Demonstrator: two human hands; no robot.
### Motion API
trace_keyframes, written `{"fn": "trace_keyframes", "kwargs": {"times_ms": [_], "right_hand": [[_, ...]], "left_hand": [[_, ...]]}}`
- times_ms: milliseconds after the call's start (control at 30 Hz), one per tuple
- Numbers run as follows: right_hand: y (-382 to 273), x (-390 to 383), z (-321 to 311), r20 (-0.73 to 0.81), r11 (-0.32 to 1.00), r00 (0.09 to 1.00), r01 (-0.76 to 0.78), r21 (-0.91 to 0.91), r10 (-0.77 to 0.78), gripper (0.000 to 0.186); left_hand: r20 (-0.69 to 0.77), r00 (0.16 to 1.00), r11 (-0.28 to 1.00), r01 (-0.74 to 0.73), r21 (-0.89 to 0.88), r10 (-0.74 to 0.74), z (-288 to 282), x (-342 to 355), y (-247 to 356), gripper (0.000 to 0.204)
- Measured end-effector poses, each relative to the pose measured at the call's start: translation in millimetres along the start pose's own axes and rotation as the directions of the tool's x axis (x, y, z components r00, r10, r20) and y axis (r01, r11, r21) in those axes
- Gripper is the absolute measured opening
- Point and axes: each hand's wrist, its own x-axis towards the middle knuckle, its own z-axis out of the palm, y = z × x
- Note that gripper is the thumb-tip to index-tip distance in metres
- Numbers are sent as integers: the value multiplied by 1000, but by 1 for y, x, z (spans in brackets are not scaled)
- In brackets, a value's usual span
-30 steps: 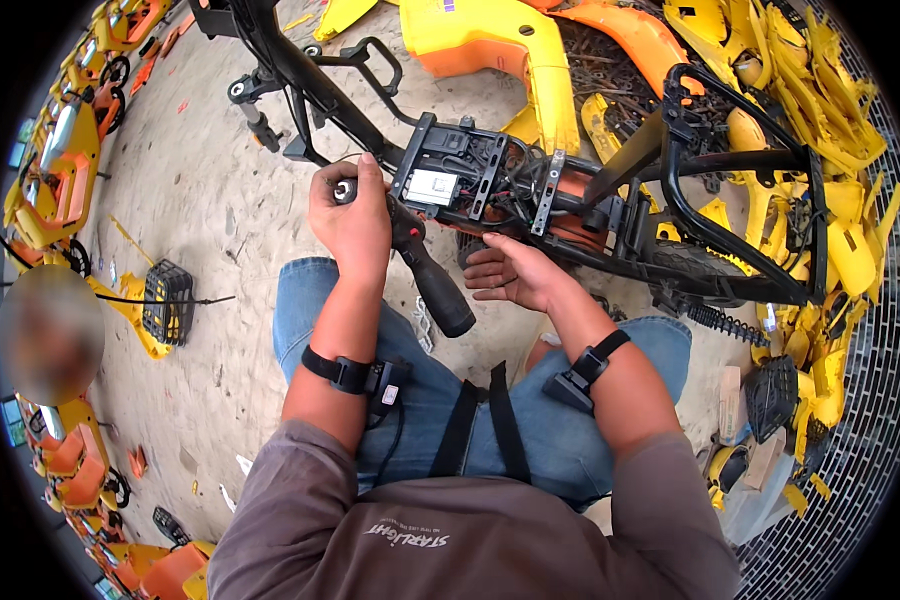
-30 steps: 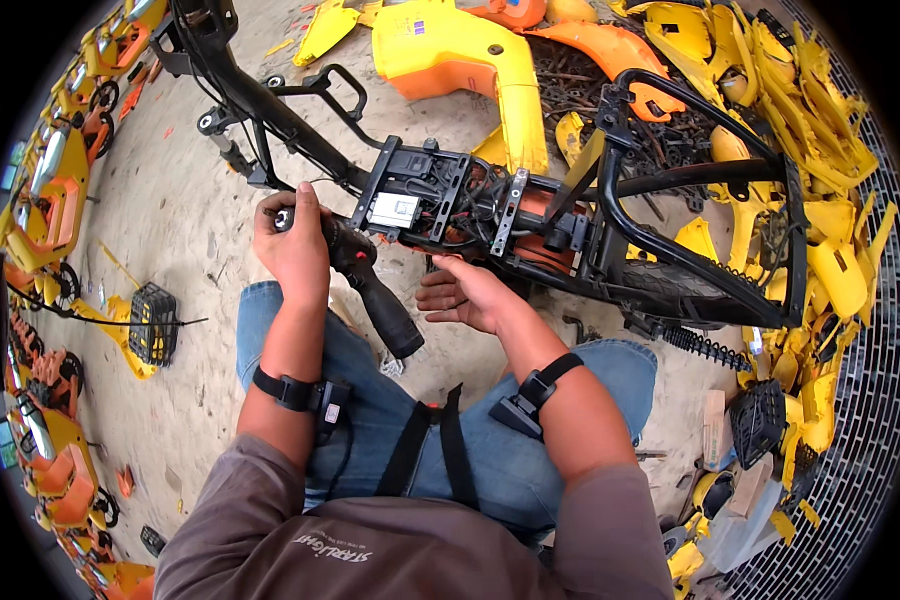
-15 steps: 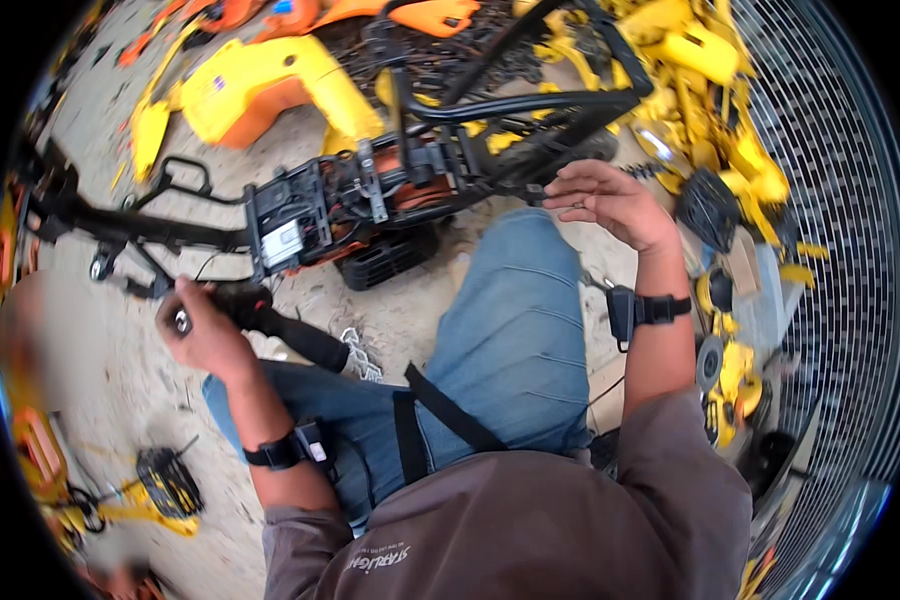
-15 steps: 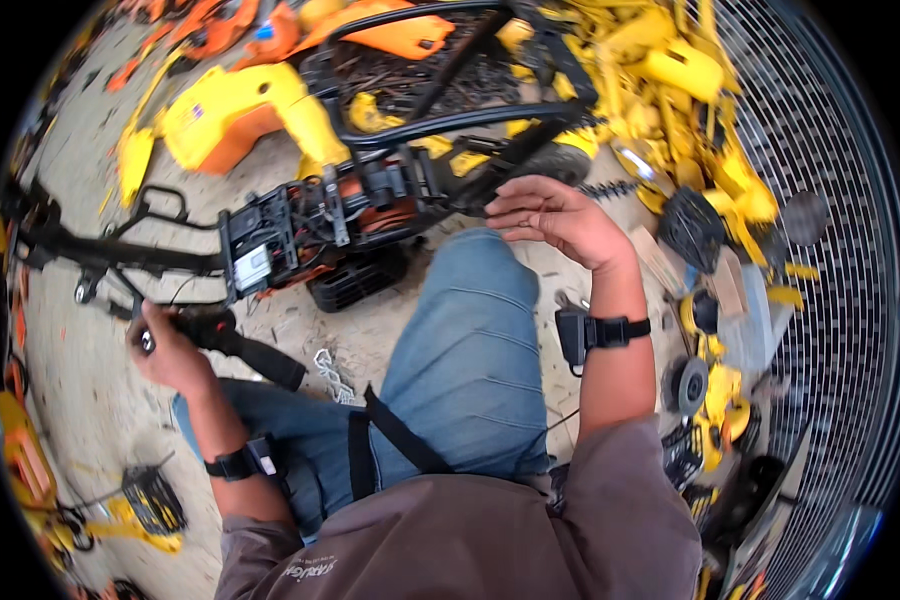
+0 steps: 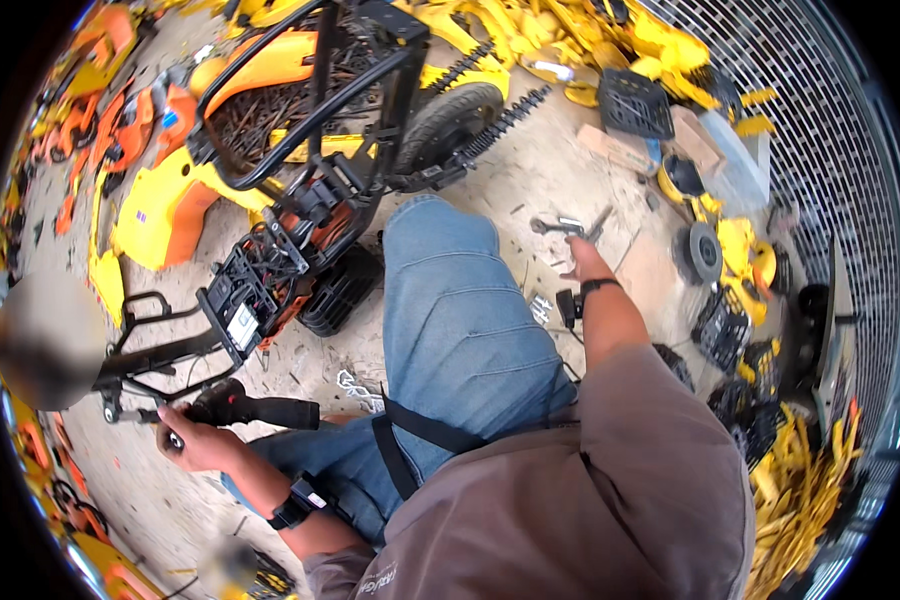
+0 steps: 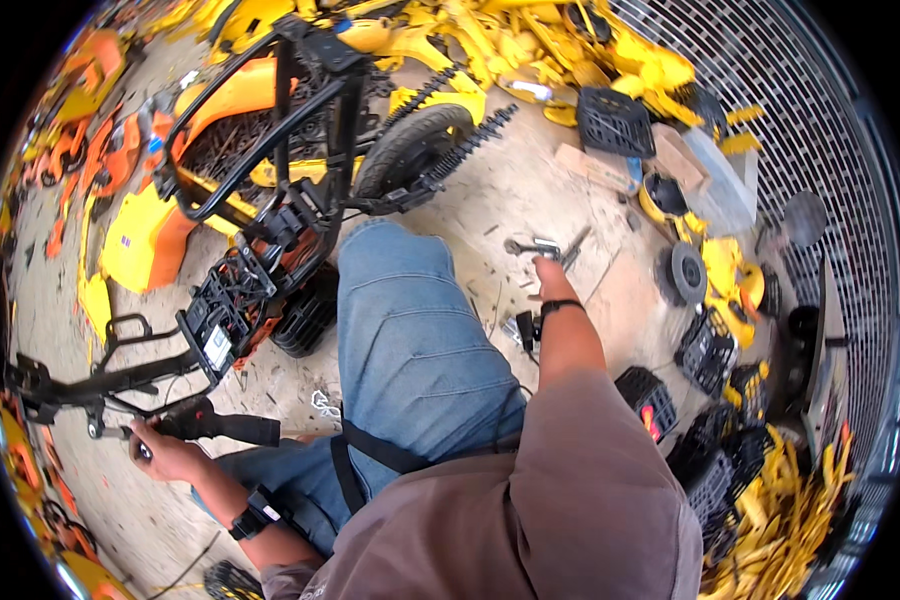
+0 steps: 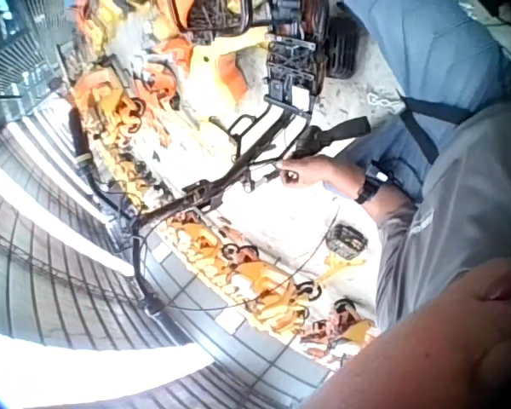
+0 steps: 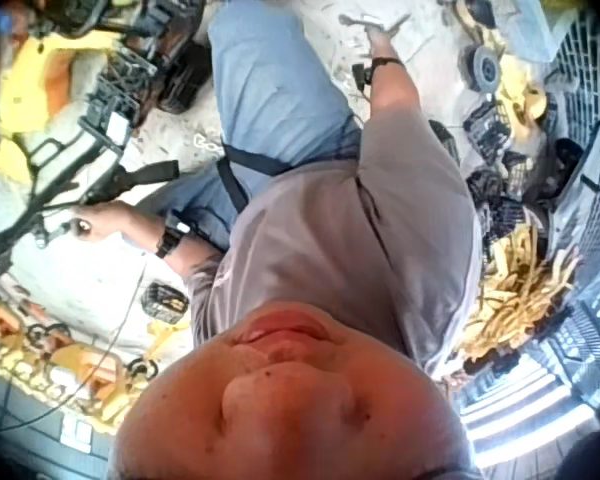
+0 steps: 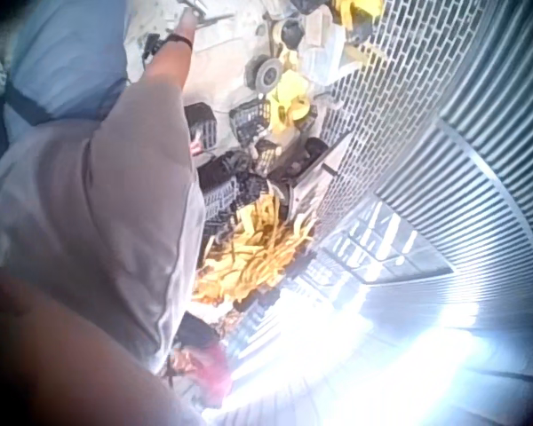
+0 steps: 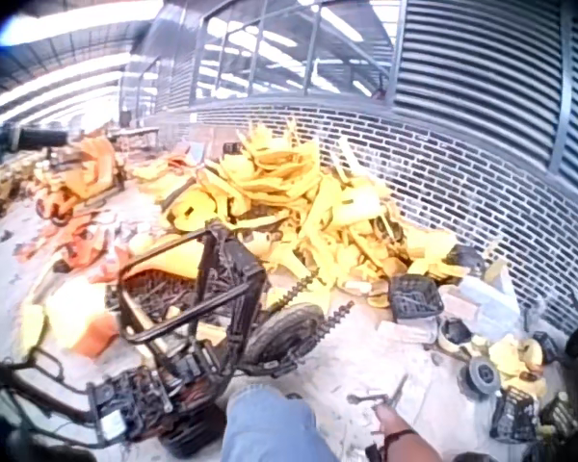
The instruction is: The person sits on the floor and uses a power drill to fasten components onto the frame of an electric scooter.
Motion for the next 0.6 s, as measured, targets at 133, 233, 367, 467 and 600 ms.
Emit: {"fn": "trace_keyframes", "kwargs": {"times_ms": [133,233,367,467,600], "right_hand": [[-29,61,-64,49,973,994,104,-204,-96,46],[-131,-18,-50,264,897,932,324,-299,-249,35],[-226,-214,-2,889,354,366,898,-261,-273,33],[-218,-328,64,974,221,-149,958,185,-168,35],[-140,-391,184,925,160,-290,953,257,246,60]], "left_hand": [[96,995,999,2,42,-6,16,-6,-3,28],[65,998,1000,14,7,-15,12,-7,-5,27],[35,997,979,79,-189,-74,15,-2,-5,23],[50,989,889,147,-433,-139,10,10,7,20],[196,975,771,204,-603,-105,2,29,68,26]]}}
